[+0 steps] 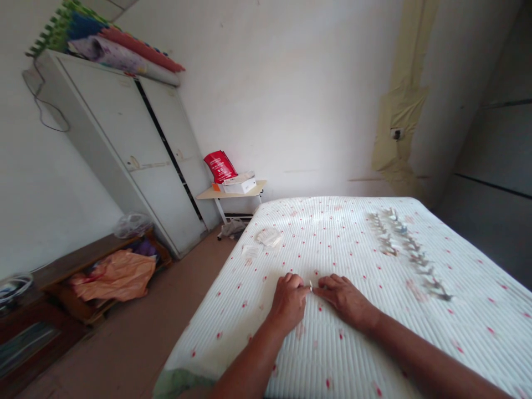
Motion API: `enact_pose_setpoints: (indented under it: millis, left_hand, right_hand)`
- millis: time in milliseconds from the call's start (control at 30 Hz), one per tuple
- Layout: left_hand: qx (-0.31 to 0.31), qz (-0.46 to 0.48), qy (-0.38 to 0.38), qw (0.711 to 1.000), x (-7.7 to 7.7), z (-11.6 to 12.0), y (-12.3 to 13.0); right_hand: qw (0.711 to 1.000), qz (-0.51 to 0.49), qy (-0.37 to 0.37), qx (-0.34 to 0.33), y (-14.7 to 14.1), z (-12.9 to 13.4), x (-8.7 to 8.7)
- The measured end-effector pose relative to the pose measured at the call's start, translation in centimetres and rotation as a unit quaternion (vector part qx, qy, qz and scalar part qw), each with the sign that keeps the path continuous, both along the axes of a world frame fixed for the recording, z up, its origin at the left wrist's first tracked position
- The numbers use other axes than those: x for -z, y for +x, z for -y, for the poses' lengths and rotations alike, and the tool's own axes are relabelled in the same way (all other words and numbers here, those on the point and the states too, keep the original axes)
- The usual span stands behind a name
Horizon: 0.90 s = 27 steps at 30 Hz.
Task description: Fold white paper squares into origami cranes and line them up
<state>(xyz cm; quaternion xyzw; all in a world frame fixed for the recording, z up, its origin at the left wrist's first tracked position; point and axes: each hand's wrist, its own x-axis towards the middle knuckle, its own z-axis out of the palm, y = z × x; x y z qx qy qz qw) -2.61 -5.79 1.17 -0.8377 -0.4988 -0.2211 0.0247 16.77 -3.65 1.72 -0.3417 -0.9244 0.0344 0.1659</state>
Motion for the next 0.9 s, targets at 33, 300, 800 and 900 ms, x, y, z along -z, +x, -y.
enact_pose_setpoints:
  millis: [33, 300, 800, 900]
  left_hand:
    - [0.001, 0.005, 0.000, 1.000, 0.0, 0.1, 0.0]
    - [0.014, -0.010, -0.013, 1.000, -0.2, 0.4, 0.1]
    - [-0.017, -0.042, 0.017, 0.999, 0.1, 0.8, 0.3]
    - [-0.002, -0.016, 0.005, 1.000, 0.2, 0.7, 0.1]
  right_hand:
    - [1.000, -0.002, 0.000, -0.002, 0.0, 0.0, 0.0]
    - [1.000, -0.017, 0.003, -0.021, 0.4, -0.4, 0.3]
    - [0.999, -0.039, 0.010, -0.010, 0.3, 0.1, 0.4]
    - [0.998, -0.060, -0.001, -0.019, 0.4, 0.0, 0.4]
